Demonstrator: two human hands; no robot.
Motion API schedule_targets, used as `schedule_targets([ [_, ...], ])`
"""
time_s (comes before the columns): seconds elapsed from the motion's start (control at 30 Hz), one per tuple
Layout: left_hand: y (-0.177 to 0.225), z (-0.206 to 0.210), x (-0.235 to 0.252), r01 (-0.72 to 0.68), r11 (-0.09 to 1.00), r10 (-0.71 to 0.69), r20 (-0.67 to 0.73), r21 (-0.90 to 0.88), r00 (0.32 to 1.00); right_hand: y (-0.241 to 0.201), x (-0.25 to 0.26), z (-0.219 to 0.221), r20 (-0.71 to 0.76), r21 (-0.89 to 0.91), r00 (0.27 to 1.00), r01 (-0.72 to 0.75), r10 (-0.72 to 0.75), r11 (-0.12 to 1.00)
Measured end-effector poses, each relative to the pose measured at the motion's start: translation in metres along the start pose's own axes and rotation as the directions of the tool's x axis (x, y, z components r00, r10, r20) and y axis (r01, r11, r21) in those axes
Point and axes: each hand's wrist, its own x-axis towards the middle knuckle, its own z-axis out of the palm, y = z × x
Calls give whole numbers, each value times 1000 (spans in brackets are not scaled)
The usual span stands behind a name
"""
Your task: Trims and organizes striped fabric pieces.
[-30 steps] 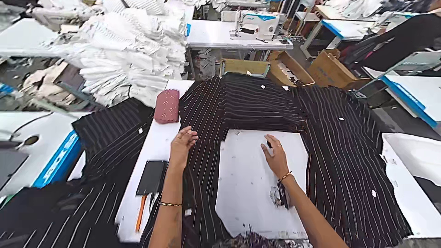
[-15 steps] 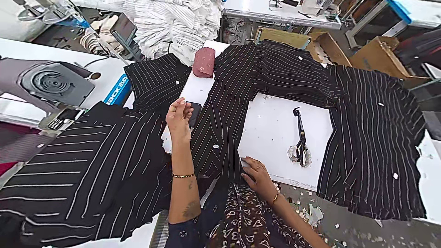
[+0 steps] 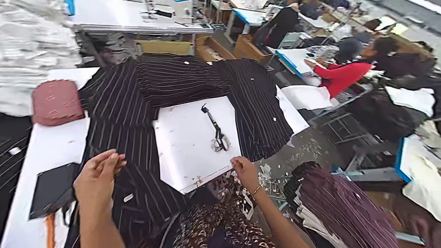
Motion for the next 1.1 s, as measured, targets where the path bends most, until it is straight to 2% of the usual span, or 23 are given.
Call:
schedule_targets([
  [0.07, -4, 5, -7, 10, 1000, -10, 19, 6, 1000, 24, 22, -23, -151, -82, 987, -62, 49, 995],
  [0.2, -5, 10, -19, 6, 999, -11, 101, 48, 995, 68, 70, -50, -310, -153, 942, -179, 125, 972],
  [0.3, -3, 7, -23, -10, 998, 0, 151, 68, 988, 80, 92, -64, -253, -145, 917, -352, 309, 925],
  [0.37, -3, 5, -26, -10, 999, 2, 156, 53, 988, 85, 93, -66, -260, -97, 892, -406, 370, 909],
  [0.5, -7, 4, -26, -10, 999, 3, 161, 40, 987, 94, 88, -67, -326, 76, 865, -378, 381, 923],
  [0.6, -8, 14, -27, -3, 1000, -2, 185, 27, 983, 100, 90, -70, -286, 3, 882, -390, 375, 921],
  [0.73, 6, 34, -34, -27, 1000, 23, 237, 13, 971, 103, 98, -77, -290, -48, 871, -428, 397, 903],
  [0.9, 10, 57, -50, -35, 999, 31, 289, 7, 957, 101, 97, -90, -123, 3, 858, -502, 498, 865],
  [0.93, 9, 61, -54, -36, 999, 31, 298, 11, 954, 100, 96, -90, -133, 20, 857, -500, 498, 866],
  [1.0, 7, 68, -60, -38, 999, 33, 313, 11, 949, 96, 94, -91, -258, 73, 865, -428, 431, 901],
  [1.1, 5, 79, -70, -67, 998, 63, 339, -2, 938, 77, 83, -88, -476, 89, 857, -178, 199, 980],
])
